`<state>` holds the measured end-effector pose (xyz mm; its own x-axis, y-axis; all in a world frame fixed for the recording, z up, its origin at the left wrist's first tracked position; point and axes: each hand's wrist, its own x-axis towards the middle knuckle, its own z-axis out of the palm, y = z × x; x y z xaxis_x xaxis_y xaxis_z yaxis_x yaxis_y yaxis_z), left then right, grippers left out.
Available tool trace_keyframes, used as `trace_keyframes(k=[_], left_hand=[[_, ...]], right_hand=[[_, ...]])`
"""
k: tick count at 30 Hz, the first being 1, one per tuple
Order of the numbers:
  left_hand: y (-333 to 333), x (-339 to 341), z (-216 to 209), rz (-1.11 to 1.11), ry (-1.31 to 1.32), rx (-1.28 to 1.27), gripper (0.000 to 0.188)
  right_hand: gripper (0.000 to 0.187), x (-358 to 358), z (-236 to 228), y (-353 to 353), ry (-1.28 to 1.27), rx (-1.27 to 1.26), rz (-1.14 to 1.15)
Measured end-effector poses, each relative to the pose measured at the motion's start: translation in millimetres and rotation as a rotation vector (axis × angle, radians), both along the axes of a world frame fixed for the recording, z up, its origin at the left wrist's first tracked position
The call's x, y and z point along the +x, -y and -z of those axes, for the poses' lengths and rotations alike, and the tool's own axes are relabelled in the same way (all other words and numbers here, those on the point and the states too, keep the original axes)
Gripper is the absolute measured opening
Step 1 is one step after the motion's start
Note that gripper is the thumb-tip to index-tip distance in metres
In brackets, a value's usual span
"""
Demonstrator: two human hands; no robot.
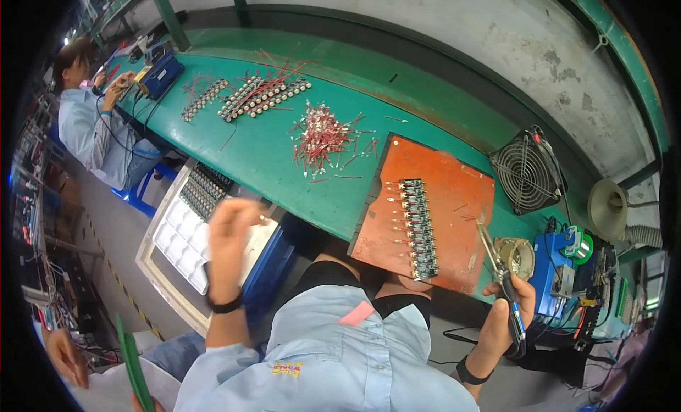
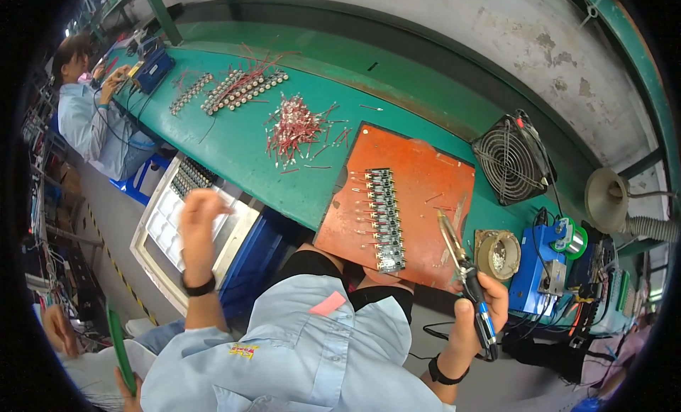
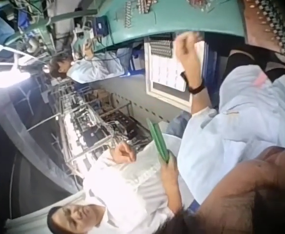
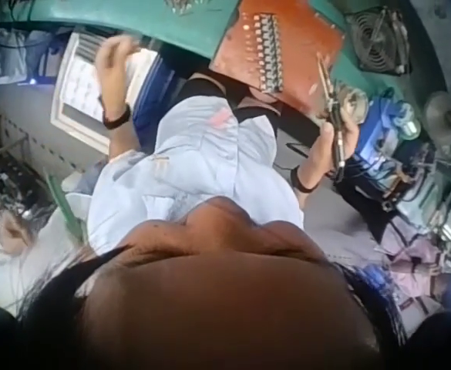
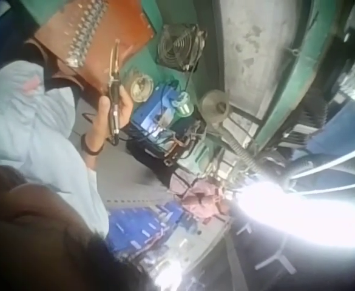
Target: Soldering multiple electronic components onto printed circuit boards at an assembly station.
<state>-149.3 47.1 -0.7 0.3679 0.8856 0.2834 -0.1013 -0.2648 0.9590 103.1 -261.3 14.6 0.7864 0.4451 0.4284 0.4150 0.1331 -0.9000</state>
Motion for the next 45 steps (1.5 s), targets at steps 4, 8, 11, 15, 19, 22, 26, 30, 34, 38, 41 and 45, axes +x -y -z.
trace_keyframes(k=[4,8,11,15,19,22,26,30,34,38,41,45], left_hand=[[-9,67,22,0.027,-0.242,0.422,0.009],[-28,92,54,-0.087,-0.261,0.38,0.007],[-29,95,58,-0.109,-0.305,0.477,0.006],[-26,98,53,-0.054,-0.388,0.518,0.006],[-22,113,39,0.014,-0.474,0.66,0.008],[-20,127,36,0.03,-0.55,0.737,0.009],[-21,141,41,0.008,-0.687,0.748,0.009],[-18,134,37,0.015,-0.74,0.755,0.007],[6,130,18,0.127,-0.542,0.527,0.003],[69,106,-9,0.485,-0.379,0.214,0.005],[90,112,-11,0.638,-0.349,0.207,0.005],[103,116,-8,0.724,-0.268,0.174,0.006]], right_hand=[[0.05,-1,-6,5,-0.005,0.048,0.014],[0.05,-3,1,7,-0.052,0.021,-0.005],[0.05,1,3,5,-0.047,0.011,-0.006],[0.05,2,5,2,-0.065,0.042,-0.001],[0.05,3,7,0,-0.059,0.035,-0.03],[0.051,6,8,-8,-0.093,0.042,-0.042],[0.051,13,9,-20,-0.165,0.018,-0.069],[0.053,1,12,-34,-0.238,-0.011,-0.061],[0.054,8,19,-33,-0.299,-0.035,-0.05],[0.052,4,19,-30,-0.304,-0.008,-0.107],[0.049,4,17,-33,-0.266,0.001,-0.174],[0.045,-5,12,-39,-0.225,-0.062,-0.236]])
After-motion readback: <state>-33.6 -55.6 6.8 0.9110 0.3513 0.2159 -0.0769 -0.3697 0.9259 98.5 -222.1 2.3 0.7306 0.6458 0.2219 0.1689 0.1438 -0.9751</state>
